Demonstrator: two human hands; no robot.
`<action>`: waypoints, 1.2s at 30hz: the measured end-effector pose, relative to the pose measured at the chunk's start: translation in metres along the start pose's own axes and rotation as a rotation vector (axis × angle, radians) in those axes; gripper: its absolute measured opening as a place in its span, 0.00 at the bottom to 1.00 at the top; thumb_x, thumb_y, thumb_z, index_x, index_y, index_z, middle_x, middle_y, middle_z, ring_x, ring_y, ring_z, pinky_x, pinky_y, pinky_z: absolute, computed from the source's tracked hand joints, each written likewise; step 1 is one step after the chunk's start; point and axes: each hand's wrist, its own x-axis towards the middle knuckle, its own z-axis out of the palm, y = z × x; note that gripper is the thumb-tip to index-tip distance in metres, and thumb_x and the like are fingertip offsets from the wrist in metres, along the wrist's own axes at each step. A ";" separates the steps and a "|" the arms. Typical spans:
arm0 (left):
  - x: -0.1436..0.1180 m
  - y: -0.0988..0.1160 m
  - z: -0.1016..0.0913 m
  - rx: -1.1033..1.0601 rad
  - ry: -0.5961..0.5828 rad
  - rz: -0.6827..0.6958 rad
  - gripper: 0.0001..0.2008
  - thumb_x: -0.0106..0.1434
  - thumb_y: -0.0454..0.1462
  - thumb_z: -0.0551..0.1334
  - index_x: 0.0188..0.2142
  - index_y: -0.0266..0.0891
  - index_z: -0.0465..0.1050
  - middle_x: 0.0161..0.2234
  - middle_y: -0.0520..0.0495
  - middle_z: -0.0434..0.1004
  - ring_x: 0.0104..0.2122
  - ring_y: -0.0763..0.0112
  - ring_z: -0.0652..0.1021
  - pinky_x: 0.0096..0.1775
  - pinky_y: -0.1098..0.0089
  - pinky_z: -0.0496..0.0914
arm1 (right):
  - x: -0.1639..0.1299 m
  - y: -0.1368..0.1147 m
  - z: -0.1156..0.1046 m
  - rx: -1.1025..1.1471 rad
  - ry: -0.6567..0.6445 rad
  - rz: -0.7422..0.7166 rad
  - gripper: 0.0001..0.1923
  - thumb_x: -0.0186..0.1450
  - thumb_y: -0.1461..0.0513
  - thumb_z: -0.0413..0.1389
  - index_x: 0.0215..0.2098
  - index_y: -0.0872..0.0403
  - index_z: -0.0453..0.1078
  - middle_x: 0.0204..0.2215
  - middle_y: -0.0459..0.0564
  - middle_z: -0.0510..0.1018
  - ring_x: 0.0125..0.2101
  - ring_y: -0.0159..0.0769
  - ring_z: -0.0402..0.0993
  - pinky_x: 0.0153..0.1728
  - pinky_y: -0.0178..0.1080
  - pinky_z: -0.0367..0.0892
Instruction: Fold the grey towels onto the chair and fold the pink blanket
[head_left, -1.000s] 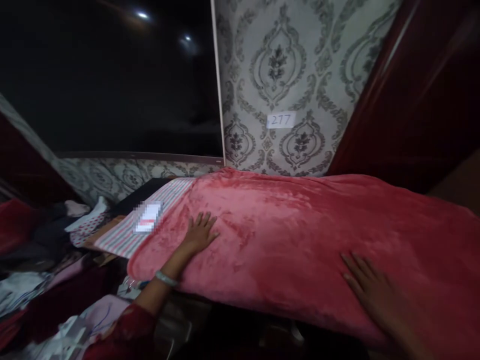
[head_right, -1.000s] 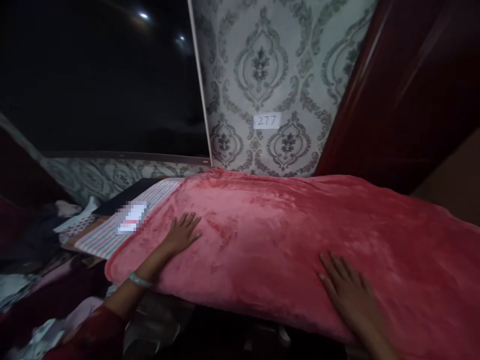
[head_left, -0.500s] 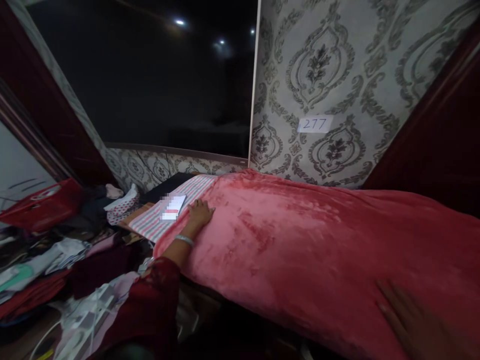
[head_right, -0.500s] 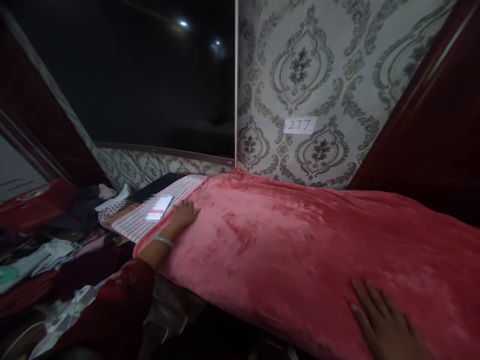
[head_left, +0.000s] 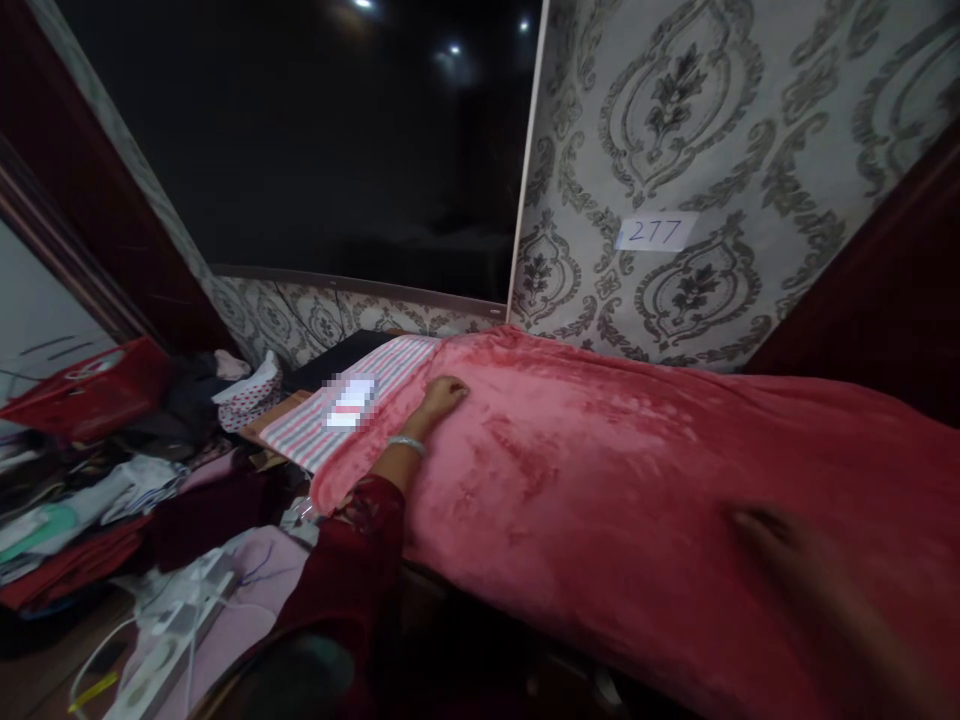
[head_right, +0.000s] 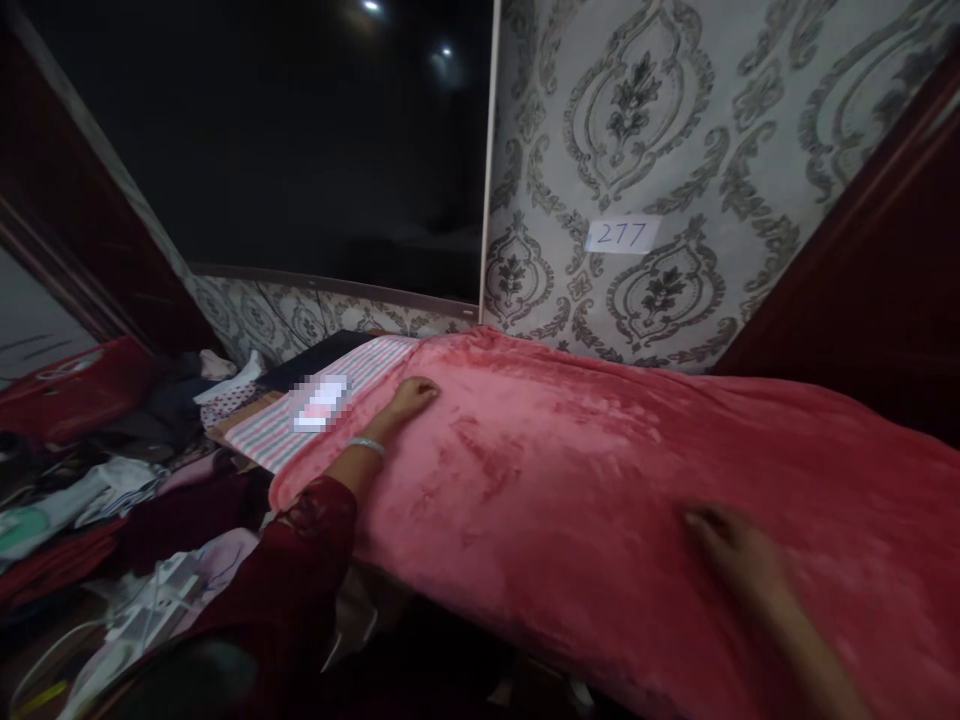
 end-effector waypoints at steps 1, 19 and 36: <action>0.006 0.001 0.002 -0.028 -0.005 0.004 0.13 0.61 0.34 0.57 0.39 0.32 0.80 0.40 0.40 0.83 0.40 0.66 0.80 0.46 0.68 0.73 | 0.017 -0.011 0.003 0.056 -0.014 0.012 0.25 0.62 0.43 0.46 0.35 0.48 0.78 0.36 0.59 0.84 0.36 0.52 0.81 0.37 0.50 0.76; 0.025 -0.002 0.024 -0.061 -0.124 0.188 0.06 0.57 0.40 0.64 0.33 0.40 0.76 0.39 0.46 0.79 0.45 0.63 0.74 0.54 0.61 0.66 | 0.089 -0.070 0.081 0.592 -0.155 -0.043 0.17 0.57 0.50 0.60 0.36 0.54 0.76 0.30 0.51 0.79 0.31 0.38 0.73 0.34 0.40 0.69; 0.018 0.029 0.011 -0.047 0.032 0.246 0.07 0.63 0.39 0.54 0.28 0.43 0.65 0.37 0.44 0.78 0.41 0.62 0.75 0.49 0.60 0.69 | 0.090 -0.093 0.079 0.249 0.166 -0.152 0.08 0.64 0.62 0.48 0.27 0.51 0.65 0.29 0.54 0.75 0.33 0.43 0.68 0.38 0.43 0.64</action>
